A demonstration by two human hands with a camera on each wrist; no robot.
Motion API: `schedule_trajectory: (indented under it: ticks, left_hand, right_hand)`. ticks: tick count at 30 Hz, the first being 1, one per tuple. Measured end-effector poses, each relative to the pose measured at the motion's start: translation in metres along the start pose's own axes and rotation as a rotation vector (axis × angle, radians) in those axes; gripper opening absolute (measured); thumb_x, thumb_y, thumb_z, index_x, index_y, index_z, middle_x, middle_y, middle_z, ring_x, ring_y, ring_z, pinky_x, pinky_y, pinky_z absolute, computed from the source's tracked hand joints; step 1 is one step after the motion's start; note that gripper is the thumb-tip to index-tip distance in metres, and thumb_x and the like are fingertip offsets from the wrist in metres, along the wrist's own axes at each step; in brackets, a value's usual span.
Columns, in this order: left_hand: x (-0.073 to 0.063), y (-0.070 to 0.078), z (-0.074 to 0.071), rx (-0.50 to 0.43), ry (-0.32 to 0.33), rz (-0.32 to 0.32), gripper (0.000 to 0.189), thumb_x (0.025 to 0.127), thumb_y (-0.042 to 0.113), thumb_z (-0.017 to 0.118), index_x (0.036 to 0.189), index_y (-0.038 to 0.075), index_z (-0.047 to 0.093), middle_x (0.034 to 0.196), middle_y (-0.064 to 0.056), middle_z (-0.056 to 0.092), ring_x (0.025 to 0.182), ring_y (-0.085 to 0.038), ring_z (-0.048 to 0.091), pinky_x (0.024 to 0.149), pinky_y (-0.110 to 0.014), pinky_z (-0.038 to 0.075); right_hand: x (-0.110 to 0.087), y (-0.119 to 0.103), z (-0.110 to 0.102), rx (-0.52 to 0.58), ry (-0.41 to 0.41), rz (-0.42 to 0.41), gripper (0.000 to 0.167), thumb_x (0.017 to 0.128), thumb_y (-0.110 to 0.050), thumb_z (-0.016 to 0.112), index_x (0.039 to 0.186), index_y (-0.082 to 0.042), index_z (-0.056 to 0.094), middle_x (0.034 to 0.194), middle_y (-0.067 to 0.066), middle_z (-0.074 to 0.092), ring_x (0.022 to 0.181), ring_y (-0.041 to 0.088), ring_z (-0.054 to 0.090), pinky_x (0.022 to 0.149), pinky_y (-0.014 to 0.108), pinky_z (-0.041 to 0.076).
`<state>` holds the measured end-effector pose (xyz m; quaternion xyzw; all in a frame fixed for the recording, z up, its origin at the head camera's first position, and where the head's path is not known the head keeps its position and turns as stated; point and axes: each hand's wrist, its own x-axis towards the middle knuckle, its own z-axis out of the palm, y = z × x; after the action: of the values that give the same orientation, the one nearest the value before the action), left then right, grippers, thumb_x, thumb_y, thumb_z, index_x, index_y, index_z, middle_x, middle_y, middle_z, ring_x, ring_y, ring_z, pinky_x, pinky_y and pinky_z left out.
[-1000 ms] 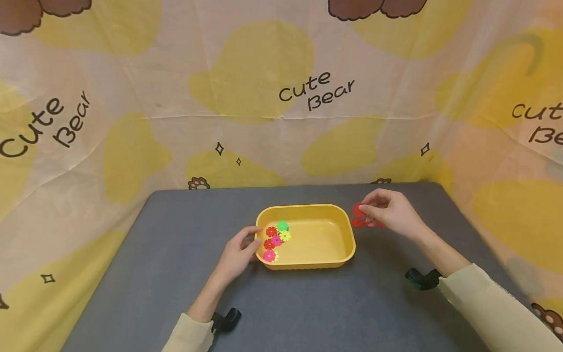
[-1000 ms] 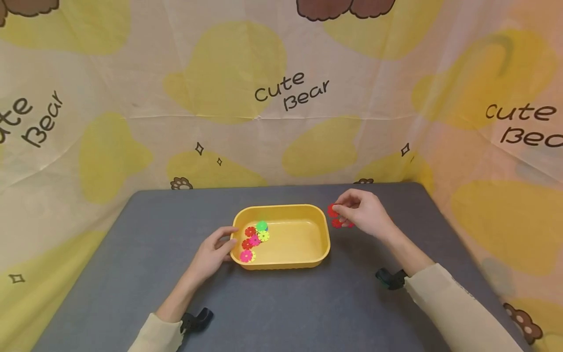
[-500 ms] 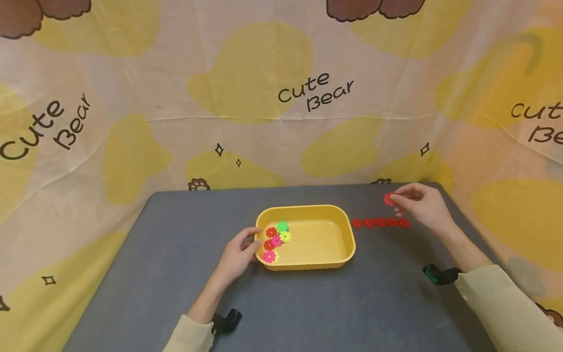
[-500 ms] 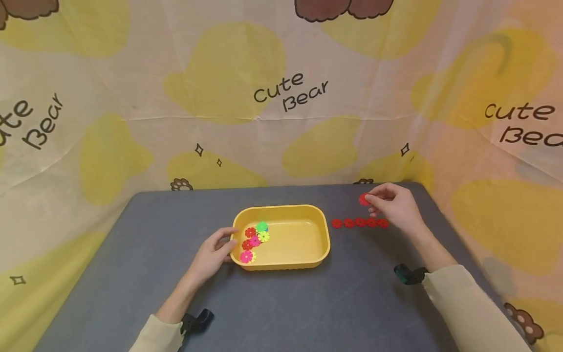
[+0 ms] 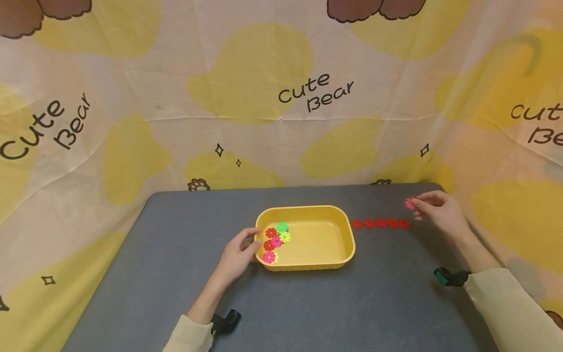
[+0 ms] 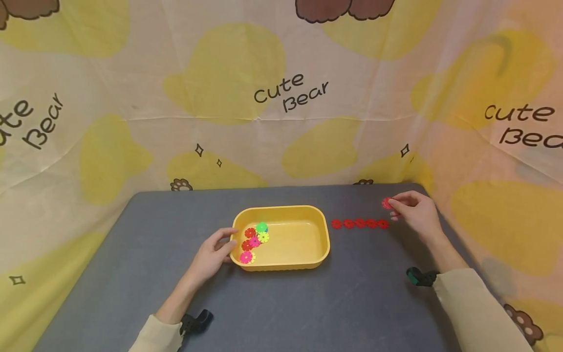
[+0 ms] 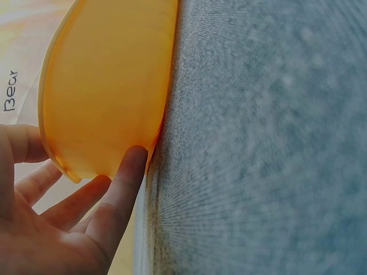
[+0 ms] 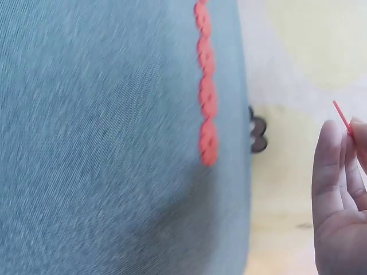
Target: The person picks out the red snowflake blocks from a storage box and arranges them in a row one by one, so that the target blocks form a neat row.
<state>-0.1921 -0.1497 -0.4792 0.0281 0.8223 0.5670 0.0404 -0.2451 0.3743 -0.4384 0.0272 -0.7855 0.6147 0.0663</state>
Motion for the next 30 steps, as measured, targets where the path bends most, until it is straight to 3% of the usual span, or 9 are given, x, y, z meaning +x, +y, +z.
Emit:
schedule_trajectory:
  ticks: [3,11,18,23,27,30]
  left_hand:
    - [0.000,0.000,0.000,-0.006,0.000,0.000,0.034,0.101,0.020,0.064,0.135,0.014,0.061,0.135,-0.012,0.060,0.108,-0.027,0.068,0.076,-0.038,0.061]
    - [-0.001,-0.002,-0.001,-0.012,-0.006,-0.001,0.035,0.101,0.021,0.064,0.136,0.015,0.061,0.136,-0.012,0.059,0.110,-0.028,0.067,0.076,-0.038,0.061]
    - [0.000,-0.004,-0.001,-0.022,-0.013,0.008,0.035,0.101,0.020,0.064,0.136,0.013,0.061,0.136,-0.013,0.059,0.109,-0.028,0.068,0.076,-0.038,0.061]
    - [0.000,-0.004,-0.001,-0.025,-0.014,0.012,0.036,0.101,0.020,0.064,0.136,0.013,0.061,0.135,-0.013,0.060,0.107,-0.027,0.068,0.075,-0.038,0.061]
    - [0.001,-0.003,-0.001,-0.022,-0.013,0.010,0.036,0.101,0.020,0.064,0.136,0.013,0.061,0.135,-0.012,0.060,0.108,-0.028,0.068,0.076,-0.038,0.061]
    - [0.001,-0.003,-0.001,-0.019,-0.014,0.008,0.036,0.101,0.020,0.064,0.136,0.014,0.061,0.136,-0.012,0.059,0.109,-0.028,0.068,0.076,-0.038,0.061]
  right_hand:
    - [0.000,0.008,-0.006,0.010,0.011,0.021,0.020,0.097,-0.007,0.069,0.110,0.005,0.061,0.088,-0.007,0.074,0.069,0.013,0.071,0.063,0.027,0.060]
    - [-0.001,0.033,-0.018,-0.141,-0.005,0.113,0.035,0.099,-0.015,0.067,0.117,0.013,0.056,0.088,-0.012,0.074,0.072,0.015,0.073,0.064,0.030,0.061]
    - [-0.006,0.050,-0.019,-0.210,-0.043,0.191,0.041,0.100,-0.015,0.067,0.122,0.017,0.053,0.088,-0.005,0.074,0.070,0.013,0.071,0.064,0.032,0.061]
    - [-0.005,0.051,-0.018,-0.275,-0.059,0.180,0.041,0.101,-0.015,0.065,0.121,0.018,0.054,0.090,0.003,0.073,0.069,0.013,0.070,0.063,0.031,0.061]
    - [-0.003,0.048,-0.016,-0.371,-0.081,0.155,0.038,0.101,-0.016,0.065,0.117,0.017,0.058,0.091,0.015,0.072,0.067,0.015,0.069,0.062,0.031,0.060]
    - [-0.002,0.049,-0.017,-0.456,-0.091,0.140,0.036,0.100,-0.019,0.066,0.114,0.014,0.061,0.089,0.015,0.072,0.066,0.016,0.066,0.060,0.031,0.059]
